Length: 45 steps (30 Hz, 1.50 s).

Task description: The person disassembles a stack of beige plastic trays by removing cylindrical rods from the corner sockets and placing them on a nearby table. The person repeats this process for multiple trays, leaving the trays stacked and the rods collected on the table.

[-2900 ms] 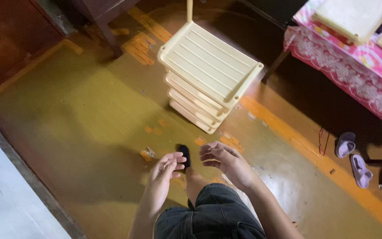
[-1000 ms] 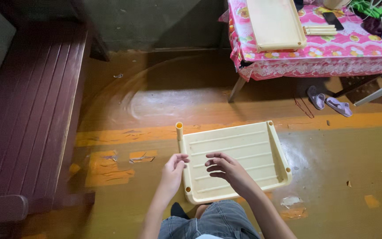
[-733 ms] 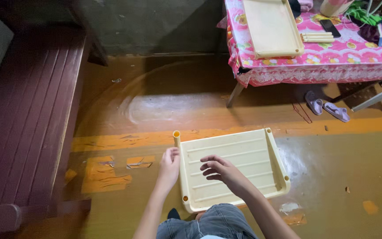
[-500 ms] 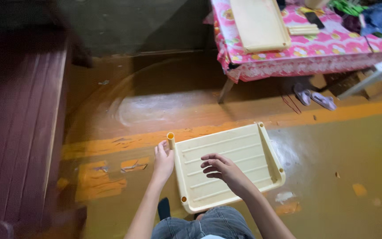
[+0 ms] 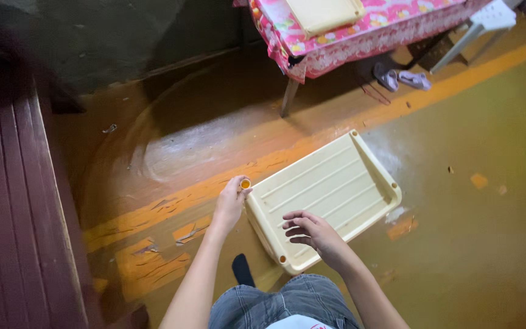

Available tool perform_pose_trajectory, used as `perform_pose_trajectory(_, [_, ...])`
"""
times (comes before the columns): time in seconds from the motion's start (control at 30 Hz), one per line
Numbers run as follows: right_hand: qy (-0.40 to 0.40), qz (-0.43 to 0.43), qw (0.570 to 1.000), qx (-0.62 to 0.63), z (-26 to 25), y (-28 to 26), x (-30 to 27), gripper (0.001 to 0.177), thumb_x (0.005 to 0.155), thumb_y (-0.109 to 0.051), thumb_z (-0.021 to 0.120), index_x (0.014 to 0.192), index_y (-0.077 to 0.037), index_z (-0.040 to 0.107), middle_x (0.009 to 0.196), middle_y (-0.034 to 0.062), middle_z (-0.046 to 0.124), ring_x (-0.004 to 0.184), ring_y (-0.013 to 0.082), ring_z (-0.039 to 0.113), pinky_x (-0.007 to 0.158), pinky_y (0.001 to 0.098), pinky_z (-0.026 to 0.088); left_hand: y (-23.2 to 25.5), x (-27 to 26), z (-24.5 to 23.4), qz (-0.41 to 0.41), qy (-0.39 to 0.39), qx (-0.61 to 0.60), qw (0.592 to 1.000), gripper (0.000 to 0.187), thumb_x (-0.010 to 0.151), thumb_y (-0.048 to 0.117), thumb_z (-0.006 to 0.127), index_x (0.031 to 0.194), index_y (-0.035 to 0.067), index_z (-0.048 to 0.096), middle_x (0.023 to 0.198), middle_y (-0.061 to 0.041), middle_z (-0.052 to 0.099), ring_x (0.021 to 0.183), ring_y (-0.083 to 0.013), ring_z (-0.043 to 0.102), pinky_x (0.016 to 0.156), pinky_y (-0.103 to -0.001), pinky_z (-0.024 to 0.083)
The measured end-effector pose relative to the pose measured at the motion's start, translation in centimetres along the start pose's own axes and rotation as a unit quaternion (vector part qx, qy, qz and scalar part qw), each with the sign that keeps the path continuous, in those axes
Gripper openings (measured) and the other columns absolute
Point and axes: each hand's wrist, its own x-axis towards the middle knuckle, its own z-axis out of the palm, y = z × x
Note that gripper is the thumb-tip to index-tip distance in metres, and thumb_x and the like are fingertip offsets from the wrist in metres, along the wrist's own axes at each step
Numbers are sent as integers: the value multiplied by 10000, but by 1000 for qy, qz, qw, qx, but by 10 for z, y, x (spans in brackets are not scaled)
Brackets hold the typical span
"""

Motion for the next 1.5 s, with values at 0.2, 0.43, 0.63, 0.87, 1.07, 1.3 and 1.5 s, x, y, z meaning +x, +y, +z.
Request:
perform_pose_trajectory(0.2, [-9,13,1000,12,32,14,-4,302,1001,-206,508,1207,-60,672,1048,63,716,967,160,683,894,330,568,-10,-43,-9,132,76,59,987,326,921,219,705,1201,67,633,1141,-151,712,1075,-359,674,873,-444,540])
perform_pose_trajectory(0.43, [-19,9,1000,-17,31,16,0,292,1003,-221,514,1191,-72,680,1042,50,718,956,149,692,880,316,567,-27,-86,-21,102,115,66,986,304,943,247,677,1194,79,638,1120,-128,700,1072,-332,658,884,-439,523])
perform_pose_trajectory(0.63, [-60,22,997,-49,28,17,8,276,1002,-226,522,1175,-80,680,1034,47,719,947,138,688,863,306,567,-31,-107,-20,65,160,63,983,299,930,264,680,1176,98,645,1088,-96,707,1033,-306,660,867,-428,524])
perform_pose_trajectory(0.87, [-112,20,987,-113,23,22,30,275,1000,-248,540,1168,-87,686,1042,45,712,961,134,681,869,304,560,-25,-133,-17,23,203,70,976,305,927,297,679,1160,102,658,1078,-90,708,1041,-304,653,872,-438,515])
perform_pose_trajectory(1.07, [-136,-59,953,-264,38,34,65,296,968,-239,580,1175,-65,700,1028,62,736,951,156,695,848,301,565,-21,-142,-21,-6,217,30,976,314,927,292,686,1170,94,657,1108,-92,705,1064,-296,659,879,-424,518])
perform_pose_trajectory(1.3, [-98,-189,838,-503,87,25,69,278,937,-292,611,1035,-31,622,923,164,728,854,290,712,765,387,560,-26,-132,-24,-29,198,-21,980,344,878,203,747,1204,115,680,1156,-85,715,1060,-244,670,848,-357,546])
perform_pose_trajectory(1.5, [-57,-303,705,-639,125,22,75,505,958,-543,555,981,-40,595,910,167,690,859,348,694,718,453,544,-48,-129,-14,-200,131,-60,969,553,838,67,725,1369,183,621,1295,-42,705,875,-319,683,804,-353,563])
